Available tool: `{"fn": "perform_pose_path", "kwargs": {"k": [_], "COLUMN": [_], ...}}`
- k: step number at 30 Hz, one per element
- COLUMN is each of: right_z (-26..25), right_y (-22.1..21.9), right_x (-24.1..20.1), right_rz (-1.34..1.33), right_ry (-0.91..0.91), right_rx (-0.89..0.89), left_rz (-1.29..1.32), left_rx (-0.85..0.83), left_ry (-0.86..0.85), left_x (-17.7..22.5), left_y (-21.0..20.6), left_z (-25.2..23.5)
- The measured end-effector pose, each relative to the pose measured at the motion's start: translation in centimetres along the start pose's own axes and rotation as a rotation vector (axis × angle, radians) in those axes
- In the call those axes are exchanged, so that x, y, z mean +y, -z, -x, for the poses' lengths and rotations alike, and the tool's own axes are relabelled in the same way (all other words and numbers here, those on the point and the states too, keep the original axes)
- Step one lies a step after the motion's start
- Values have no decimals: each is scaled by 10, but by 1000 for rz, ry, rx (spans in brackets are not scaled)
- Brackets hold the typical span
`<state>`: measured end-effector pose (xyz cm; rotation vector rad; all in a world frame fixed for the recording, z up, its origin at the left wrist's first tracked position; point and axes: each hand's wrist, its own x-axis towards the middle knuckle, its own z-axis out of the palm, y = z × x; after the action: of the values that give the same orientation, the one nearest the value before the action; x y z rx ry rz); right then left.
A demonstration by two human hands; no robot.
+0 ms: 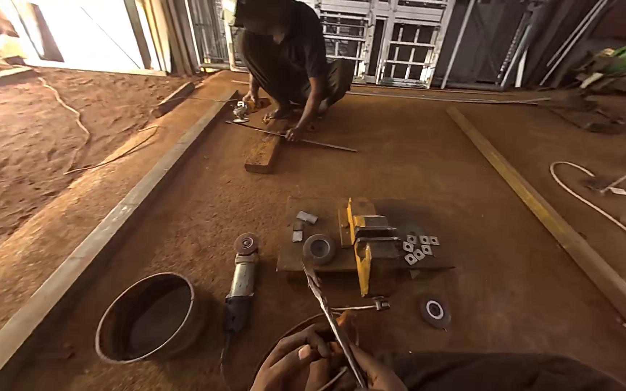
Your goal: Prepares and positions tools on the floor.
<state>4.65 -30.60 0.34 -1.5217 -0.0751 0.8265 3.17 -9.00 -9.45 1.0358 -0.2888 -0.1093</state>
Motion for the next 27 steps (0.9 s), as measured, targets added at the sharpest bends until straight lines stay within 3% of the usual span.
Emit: {"fn": "perform_pose_path", "kwargs": {"k": [2, 5, 9, 11, 13, 16, 18, 21, 24, 27], "right_z": [-2, -9, -27, -39, -45, -45, -43, -40, -34, -29], "right_y": [8, 25, 54, 71, 84, 102, 110, 118, 130, 135], "right_x": [-7, -8, -16, -21, -21, -17, -16, -13, -23, -35], "right_rz": [-139, -172, -82, -87, -172, -330, -477, -570, -473, -417], "right_ry": [87, 383, 726, 741, 557, 234, 163, 332, 587, 715], "right_rx": [-23, -91, -106, -61, 62, 184, 229, 272, 241, 230], "left_rz": [100, 86, -228, -367, -552, -859, -973, -1082, -1229, -1371], "left_rx": [27, 293, 767, 826, 707, 425, 329, 286, 198, 71], "left_ry": [-20, 40, 395, 609, 732, 780, 775, 695, 562, 616], "left_x": [4, 9, 5, -6, -23, -40, -48, -57, -71, -85], "left_y": [-3, 2, 2, 2, 5, -4, -12, -15, -3, 5], "left_z": [-3, -2, -9, -13, -13, -18, -22, -33, -54, -81]}}
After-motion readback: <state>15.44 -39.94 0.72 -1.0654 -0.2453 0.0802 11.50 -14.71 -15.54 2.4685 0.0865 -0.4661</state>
